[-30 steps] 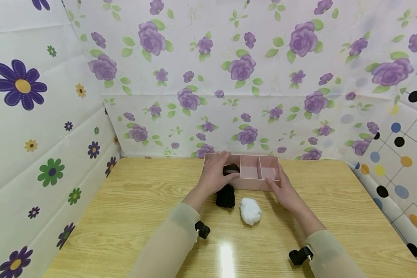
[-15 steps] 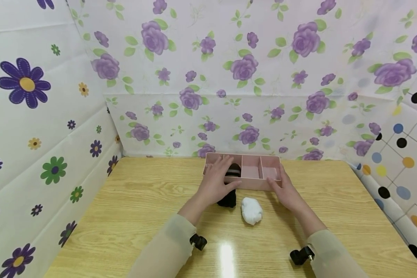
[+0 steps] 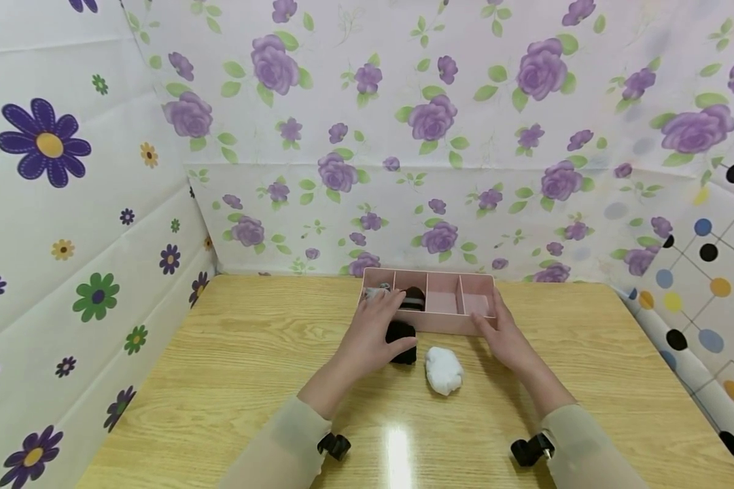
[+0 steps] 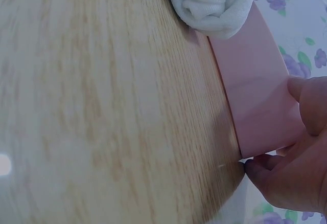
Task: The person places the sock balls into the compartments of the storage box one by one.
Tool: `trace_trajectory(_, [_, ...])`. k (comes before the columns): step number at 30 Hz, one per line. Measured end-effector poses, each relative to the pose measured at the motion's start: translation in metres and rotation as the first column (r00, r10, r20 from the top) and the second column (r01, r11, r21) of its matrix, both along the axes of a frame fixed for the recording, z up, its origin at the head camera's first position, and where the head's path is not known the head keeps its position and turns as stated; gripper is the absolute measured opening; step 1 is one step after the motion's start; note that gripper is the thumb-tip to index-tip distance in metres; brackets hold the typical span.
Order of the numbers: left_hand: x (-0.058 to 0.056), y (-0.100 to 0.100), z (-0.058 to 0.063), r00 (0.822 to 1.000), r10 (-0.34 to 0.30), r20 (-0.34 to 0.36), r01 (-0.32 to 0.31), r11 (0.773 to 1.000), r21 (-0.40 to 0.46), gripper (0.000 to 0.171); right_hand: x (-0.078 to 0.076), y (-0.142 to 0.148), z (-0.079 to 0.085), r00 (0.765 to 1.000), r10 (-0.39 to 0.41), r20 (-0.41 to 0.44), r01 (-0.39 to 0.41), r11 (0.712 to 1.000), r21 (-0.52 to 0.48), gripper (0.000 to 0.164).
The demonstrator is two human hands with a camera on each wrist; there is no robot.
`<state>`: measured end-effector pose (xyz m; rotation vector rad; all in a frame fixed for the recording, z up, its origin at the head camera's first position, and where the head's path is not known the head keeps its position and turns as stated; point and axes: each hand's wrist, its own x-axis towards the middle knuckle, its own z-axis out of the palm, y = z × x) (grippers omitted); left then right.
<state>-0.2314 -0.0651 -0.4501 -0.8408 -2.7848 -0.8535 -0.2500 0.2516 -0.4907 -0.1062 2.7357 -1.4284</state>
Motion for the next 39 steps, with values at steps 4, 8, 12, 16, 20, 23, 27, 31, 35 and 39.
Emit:
trace_trajectory(4, [0.009,-0.003,-0.003,1.0,-0.004,-0.011,0.003,1.0,-0.025,0.091,0.0,0.001,0.0,1.0,0.0,-0.001,0.0,1.0,0.006,0.09])
trace_trajectory(8, [0.016,-0.004,-0.005,0.999,-0.014,-0.037,0.013,0.999,-0.045,0.09,0.0,0.0,0.0,1.0,0.0,0.0,0.0,1.0,0.001,0.089])
trace_trajectory(12, [0.022,-0.005,-0.007,0.998,-0.026,-0.055,0.023,0.998,-0.066,0.09,0.0,0.0,0.0,1.0,0.001,0.002,-0.001,1.0,0.001,0.089])
trace_trajectory(16, [0.026,-0.005,-0.01,0.997,-0.035,-0.072,0.028,0.996,-0.086,0.091,0.002,-0.001,0.002,1.0,0.004,0.007,-0.004,1.0,-0.01,0.09])
trace_trajectory(20, [0.028,-0.005,-0.017,0.993,-0.053,-0.103,0.045,0.995,-0.084,0.09,0.003,-0.001,0.003,1.0,0.005,0.007,-0.004,1.0,-0.019,0.09])
trace_trajectory(23, [0.03,-0.005,-0.021,0.992,-0.064,-0.108,0.055,0.995,-0.082,0.089,0.003,-0.001,0.003,1.0,0.005,0.009,-0.005,1.0,-0.017,0.09])
trace_trajectory(27, [0.031,-0.006,-0.024,0.993,-0.06,-0.1,0.05,0.994,-0.098,0.088,0.002,-0.001,0.003,1.0,0.005,0.009,-0.005,1.0,-0.01,0.091])
trace_trajectory(31, [0.031,-0.007,-0.026,0.994,-0.052,-0.099,0.04,0.992,-0.121,0.084,0.002,-0.001,0.004,1.0,0.004,0.015,-0.004,1.0,-0.014,0.091])
trace_trajectory(35, [0.031,-0.009,-0.026,0.996,-0.049,-0.079,0.037,0.989,-0.144,0.082,0.003,-0.002,0.005,1.0,0.003,0.022,-0.002,1.0,-0.025,0.091])
trace_trajectory(39, [0.031,-0.011,-0.027,0.997,-0.044,-0.057,0.034,0.986,-0.161,0.082,0.003,-0.002,0.005,1.0,0.002,0.023,-0.001,1.0,-0.024,0.091])
